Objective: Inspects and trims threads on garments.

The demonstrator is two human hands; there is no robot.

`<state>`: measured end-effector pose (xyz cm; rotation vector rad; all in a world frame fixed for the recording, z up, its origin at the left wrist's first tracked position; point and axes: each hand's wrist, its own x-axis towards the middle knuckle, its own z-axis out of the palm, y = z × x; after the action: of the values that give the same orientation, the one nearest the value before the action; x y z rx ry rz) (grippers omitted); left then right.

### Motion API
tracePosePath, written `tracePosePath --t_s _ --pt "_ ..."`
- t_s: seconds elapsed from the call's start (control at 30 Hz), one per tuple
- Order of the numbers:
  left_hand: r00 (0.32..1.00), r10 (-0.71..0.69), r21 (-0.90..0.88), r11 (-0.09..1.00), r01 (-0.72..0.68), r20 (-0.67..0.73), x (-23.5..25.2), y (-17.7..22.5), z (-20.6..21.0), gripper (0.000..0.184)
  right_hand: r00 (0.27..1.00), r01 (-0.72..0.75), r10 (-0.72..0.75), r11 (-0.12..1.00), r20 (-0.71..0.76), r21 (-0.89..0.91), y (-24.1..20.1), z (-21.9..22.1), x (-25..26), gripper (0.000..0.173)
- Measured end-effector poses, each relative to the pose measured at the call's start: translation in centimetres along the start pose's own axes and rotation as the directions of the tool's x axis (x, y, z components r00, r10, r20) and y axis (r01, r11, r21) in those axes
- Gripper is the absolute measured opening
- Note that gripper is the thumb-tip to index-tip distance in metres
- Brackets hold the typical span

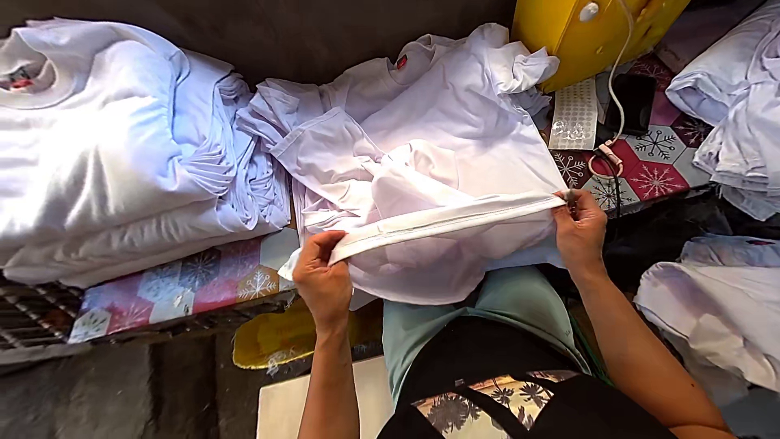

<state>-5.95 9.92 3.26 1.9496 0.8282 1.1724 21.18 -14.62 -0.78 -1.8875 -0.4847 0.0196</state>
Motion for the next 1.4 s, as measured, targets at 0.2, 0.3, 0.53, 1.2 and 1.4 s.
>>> tracePosePath --t_s 0.2,0.3,0.53,1.2,1.4 --pt "0.998 -0.018 -0.121 0.992 0.026 0.064 -1.5 1.4 2.4 0.026 0.967 0.244 -0.240 0.969 0.088 -0.041 -3.6 1.5 -2.2 0.034" --pt "0.997 -0.032 -0.174 0.984 0.044 0.068 -1.6 1.7 2.9 0.027 0.879 0.431 -0.463 0.873 0.111 0.231 -5.5 4.7 -3.2 0.028" --pt "0.961 -0.274 0.404 0.881 0.245 0.016 -1.5 1.5 1.3 0.033 0.780 0.508 -0.509 0.855 0.364 0.107 -5.5 12.4 -5.8 0.014" --pt "0.609 -0.744 -0.620 0.345 0.704 0.277 -5.8 4.7 4.4 0.016 0.787 0.098 -0.372 0.863 0.493 0.495 -5.6 10.2 -8.5 0.021" --pt "0.717 -0.660 -0.609 0.480 0.632 0.225 -6.0 5.2 4.2 0.016 0.742 0.480 -0.610 0.773 0.278 0.415 -7.1 10.2 -8.2 0.022"
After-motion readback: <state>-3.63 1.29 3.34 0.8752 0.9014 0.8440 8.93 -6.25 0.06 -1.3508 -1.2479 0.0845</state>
